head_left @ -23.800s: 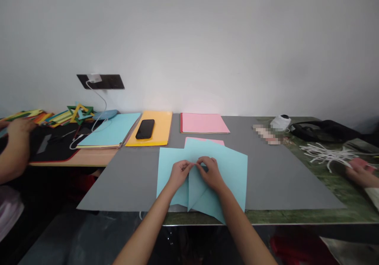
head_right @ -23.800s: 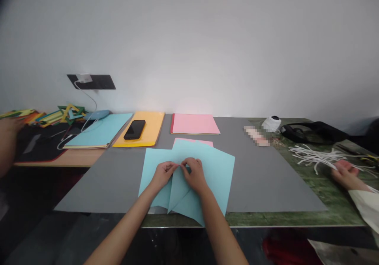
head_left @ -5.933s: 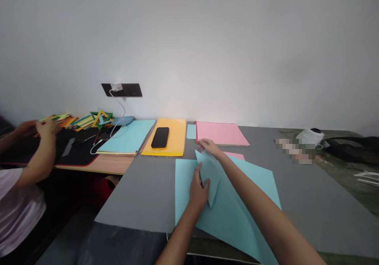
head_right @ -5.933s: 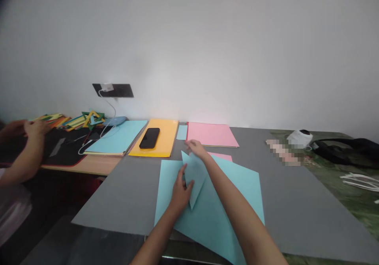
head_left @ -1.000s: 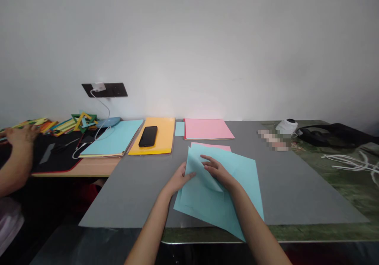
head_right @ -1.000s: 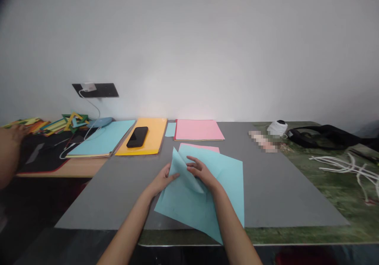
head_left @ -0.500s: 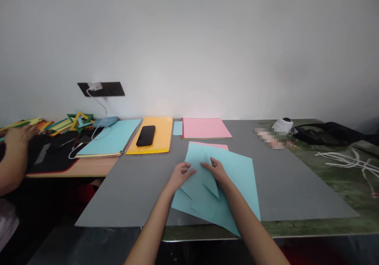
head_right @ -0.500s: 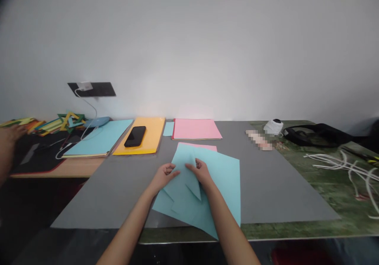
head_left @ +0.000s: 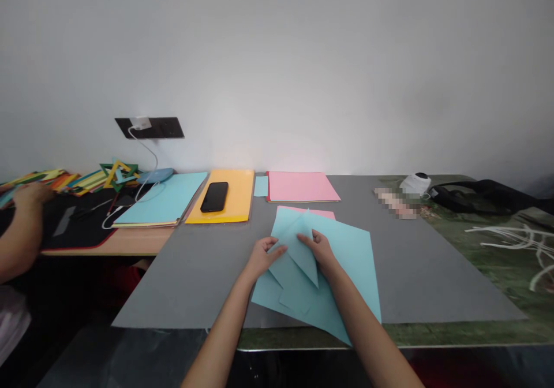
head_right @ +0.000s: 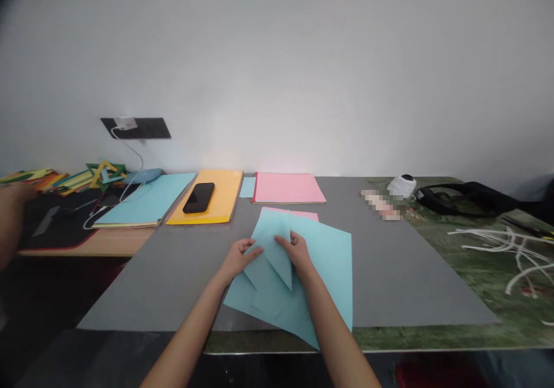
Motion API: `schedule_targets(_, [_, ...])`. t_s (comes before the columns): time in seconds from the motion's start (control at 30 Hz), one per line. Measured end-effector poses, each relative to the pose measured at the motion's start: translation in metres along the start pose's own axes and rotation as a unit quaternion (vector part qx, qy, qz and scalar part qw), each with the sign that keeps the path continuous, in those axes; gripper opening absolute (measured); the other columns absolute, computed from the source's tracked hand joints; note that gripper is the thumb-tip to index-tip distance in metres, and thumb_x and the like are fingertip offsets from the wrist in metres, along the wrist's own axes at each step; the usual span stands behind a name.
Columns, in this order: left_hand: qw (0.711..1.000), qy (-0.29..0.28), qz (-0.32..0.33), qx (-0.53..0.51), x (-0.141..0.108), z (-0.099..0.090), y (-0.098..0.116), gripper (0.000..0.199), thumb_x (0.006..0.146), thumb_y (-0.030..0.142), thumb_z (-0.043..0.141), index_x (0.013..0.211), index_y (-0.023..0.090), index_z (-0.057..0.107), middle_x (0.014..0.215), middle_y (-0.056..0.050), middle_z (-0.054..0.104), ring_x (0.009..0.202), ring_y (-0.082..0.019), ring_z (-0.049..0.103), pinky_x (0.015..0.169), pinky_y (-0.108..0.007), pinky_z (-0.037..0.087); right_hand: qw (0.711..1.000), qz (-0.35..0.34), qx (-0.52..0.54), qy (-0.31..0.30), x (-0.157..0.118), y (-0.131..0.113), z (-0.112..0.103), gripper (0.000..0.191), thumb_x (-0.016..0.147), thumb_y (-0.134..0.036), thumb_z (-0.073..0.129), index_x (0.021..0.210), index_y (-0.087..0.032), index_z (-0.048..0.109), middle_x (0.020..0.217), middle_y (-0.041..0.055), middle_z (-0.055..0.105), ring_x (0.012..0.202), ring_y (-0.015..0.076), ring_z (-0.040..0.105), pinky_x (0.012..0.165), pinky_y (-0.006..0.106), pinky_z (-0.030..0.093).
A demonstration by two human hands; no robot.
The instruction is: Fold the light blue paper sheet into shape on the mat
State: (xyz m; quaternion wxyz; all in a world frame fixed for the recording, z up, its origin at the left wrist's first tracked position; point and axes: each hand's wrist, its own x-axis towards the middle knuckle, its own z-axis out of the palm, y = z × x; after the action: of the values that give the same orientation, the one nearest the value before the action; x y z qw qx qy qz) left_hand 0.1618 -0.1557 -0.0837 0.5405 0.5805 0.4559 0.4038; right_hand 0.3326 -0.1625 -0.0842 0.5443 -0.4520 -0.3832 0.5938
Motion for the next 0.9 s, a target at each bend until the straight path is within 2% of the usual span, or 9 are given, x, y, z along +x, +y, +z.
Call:
schedule_targets(0.3, [1.000, 0.023, 0.012, 0.011, -0.0001, 0.0002, -0.0007, 0.031, 0.056, 0.042, 0.066, 0.068, 0.013, 0.060, 0.062, -0.002, 0.062, 0.056, -0.015, 0.054, 0.050, -0.023, 0.040, 1.000, -0.005, -0.004, 0.004, 0.0008, 0.0007, 0.0005, 0.036, 0.056, -0.040, 0.067, 0.084, -0.018, 0.059, 0.077, 0.0051, 0.068, 0.066, 0.0224, 0.063, 0.061, 0.034, 0.051])
schedule_targets(0.6, [0.999, 0.003, 0.018, 0.027, -0.0011, -0.0011, 0.0028, 0.032, 0.059, 0.043, 0.063, 0.068, 0.012, 0.060, 0.063, -0.003, 0.062, 0.056, -0.015, 0.054, 0.050, -0.024, 0.040, 1.000, -0.009, 0.002, -0.006, -0.0006, 0.0003, 0.0003, 0.033, 0.059, -0.038, 0.066, 0.084, -0.018, 0.059, 0.077, 0.0049, 0.068, 0.066, 0.0220, 0.063, 0.062, 0.034, 0.050])
schedule_targets(0.8, [1.000, -0.014, 0.006, -0.003, -0.0010, -0.0008, 0.0003, 0.032, 0.059, 0.043, 0.063, 0.069, 0.013, 0.058, 0.062, -0.002, 0.061, 0.055, -0.014, 0.053, 0.049, -0.023, 0.040, 1.000, -0.007, 0.010, -0.007, 0.0009, 0.0014, -0.0002, 0.031, 0.058, -0.036, 0.067, 0.082, -0.018, 0.059, 0.074, 0.0046, 0.068, 0.063, 0.0216, 0.063, 0.060, 0.033, 0.051])
schedule_targets(0.9, [1.000, 0.007, 0.008, -0.002, 0.0001, -0.0006, -0.0026, 0.033, 0.057, 0.043, 0.065, 0.069, 0.013, 0.058, 0.060, -0.001, 0.060, 0.053, -0.013, 0.052, 0.048, -0.022, 0.039, 1.000, -0.007, 0.013, -0.008, 0.0008, 0.0009, -0.0001, 0.032, 0.058, -0.036, 0.068, 0.083, -0.018, 0.059, 0.075, 0.0048, 0.068, 0.064, 0.0220, 0.063, 0.061, 0.033, 0.051])
